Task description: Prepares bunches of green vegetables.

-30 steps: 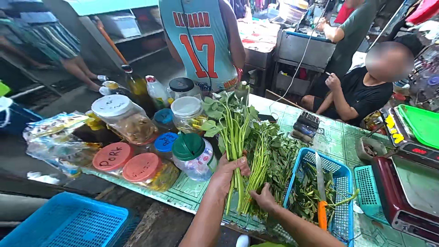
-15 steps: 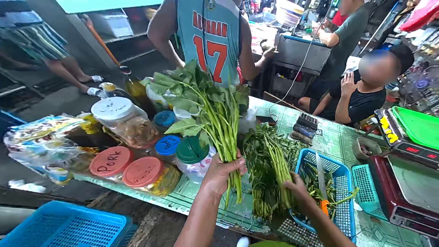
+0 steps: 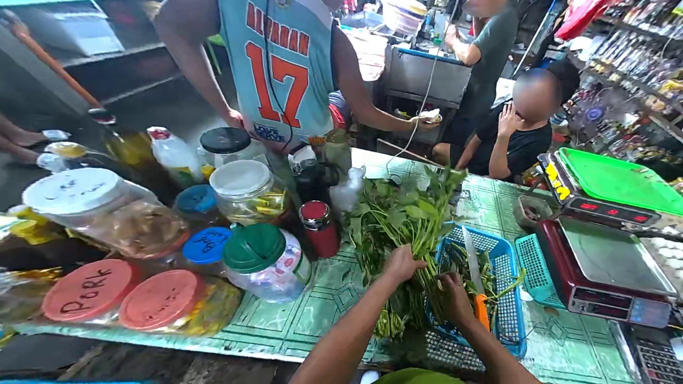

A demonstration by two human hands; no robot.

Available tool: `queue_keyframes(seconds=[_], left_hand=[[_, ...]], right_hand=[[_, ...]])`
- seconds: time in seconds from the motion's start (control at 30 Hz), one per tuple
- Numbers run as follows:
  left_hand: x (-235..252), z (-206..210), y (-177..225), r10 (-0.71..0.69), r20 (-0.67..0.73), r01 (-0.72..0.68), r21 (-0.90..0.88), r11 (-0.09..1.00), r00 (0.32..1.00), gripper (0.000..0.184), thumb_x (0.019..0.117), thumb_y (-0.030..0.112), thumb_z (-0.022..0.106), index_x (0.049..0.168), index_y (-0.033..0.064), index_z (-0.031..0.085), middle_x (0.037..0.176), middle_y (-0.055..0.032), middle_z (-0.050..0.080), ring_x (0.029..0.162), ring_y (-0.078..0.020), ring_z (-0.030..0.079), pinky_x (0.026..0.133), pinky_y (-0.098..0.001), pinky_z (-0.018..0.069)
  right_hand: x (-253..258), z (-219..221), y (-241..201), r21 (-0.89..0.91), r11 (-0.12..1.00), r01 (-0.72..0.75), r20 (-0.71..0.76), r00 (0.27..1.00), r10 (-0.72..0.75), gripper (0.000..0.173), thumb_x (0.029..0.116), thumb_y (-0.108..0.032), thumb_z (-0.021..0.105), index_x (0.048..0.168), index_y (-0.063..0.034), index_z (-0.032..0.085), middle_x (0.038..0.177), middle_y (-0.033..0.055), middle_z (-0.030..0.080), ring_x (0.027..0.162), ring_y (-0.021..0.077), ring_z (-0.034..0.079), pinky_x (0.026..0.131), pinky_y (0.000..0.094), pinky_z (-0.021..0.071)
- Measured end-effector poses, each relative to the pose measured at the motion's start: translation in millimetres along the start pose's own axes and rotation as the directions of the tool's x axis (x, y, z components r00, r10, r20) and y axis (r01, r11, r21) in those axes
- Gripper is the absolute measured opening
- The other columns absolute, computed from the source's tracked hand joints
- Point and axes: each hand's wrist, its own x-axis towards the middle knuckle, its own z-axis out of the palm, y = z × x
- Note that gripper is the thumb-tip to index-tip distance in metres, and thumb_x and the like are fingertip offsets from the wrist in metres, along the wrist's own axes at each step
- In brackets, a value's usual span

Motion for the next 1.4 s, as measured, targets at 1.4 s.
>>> queue_keyframes(seconds=[1.4], left_hand=[[48.1,72.9,57.2,-0.189,-0.101,0.213,0.349,0.913,0.977,0.062,0.0874,0.045,0.077,0.136,0.0095,0.061,0.131,-0.0180,0.066,0.124,-0.0381,0.062,0.101,-0.0639,0.0491]], right_hand=[[30.5,-80.3,59.4,0.537,0.843,0.010,0.441,0.849,-0.291,0.023,0.1036,-0.020,0.048,0.102,-0.0008,0.061,0.091,0.0081,0.058,0.084,0.0153,0.056,0.079,0.0368,0.0487]])
